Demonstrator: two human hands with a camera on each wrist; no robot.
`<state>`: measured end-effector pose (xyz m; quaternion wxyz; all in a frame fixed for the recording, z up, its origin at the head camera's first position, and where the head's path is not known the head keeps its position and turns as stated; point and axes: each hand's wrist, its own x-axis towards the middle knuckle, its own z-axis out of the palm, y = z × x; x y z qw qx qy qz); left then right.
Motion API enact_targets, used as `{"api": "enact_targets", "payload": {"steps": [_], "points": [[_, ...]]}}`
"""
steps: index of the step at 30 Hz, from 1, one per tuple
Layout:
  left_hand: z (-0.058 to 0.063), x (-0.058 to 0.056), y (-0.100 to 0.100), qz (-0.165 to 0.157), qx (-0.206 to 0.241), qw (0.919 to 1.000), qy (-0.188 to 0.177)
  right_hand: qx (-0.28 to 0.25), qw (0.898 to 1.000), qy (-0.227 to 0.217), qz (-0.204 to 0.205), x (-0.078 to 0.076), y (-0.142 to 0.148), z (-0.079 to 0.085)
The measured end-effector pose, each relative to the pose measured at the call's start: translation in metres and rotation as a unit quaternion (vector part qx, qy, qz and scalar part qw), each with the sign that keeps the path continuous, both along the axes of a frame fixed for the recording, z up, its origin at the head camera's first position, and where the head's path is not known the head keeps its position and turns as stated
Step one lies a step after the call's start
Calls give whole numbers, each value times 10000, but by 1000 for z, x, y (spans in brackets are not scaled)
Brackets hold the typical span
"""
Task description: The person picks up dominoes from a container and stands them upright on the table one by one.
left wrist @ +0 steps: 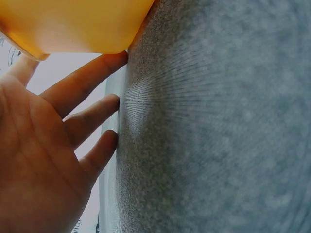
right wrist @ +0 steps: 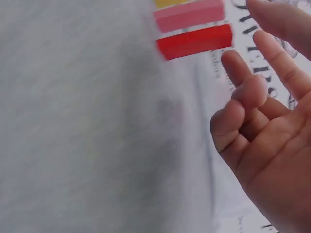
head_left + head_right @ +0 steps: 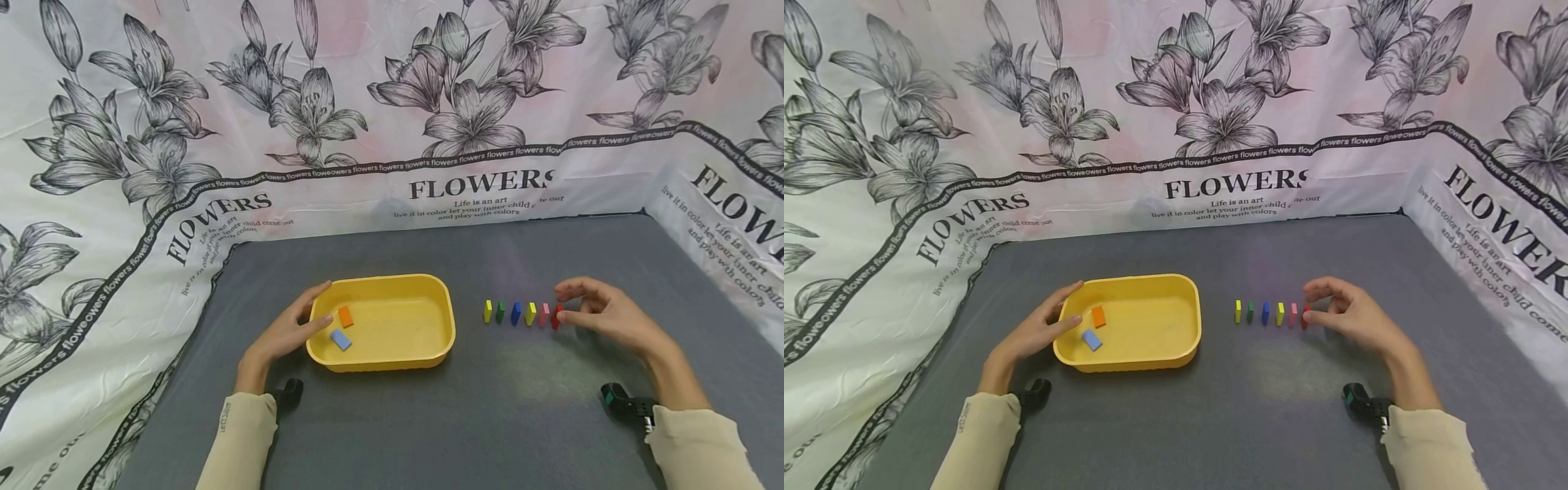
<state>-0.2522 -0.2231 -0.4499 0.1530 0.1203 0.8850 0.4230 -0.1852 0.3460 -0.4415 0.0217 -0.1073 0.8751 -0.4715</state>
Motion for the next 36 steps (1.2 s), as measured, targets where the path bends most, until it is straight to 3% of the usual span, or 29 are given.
{"api": "enact_targets", "payload": {"steps": [8,15,21,27,31,36], "points": [[-2,0,-1,50,-22,10000,22,73,9990,435,22,-9,-37,43],[-4,0,-1,77,-51,10000,-16,69,9932,973,630,-25,-95,67],[-4,0,-1,65,-98,9999,-16,321,9842,1327,1128,-36,-157,64],[-1,1,1,17,-103,9999,41,542,9733,1499,1651,-37,-216,49],[2,0,2,-51,-34,9999,81,712,9692,1469,1842,-37,-248,39],[3,0,0,-80,3,9999,109,1006,9721,1021,1857,-39,-283,31]]}}
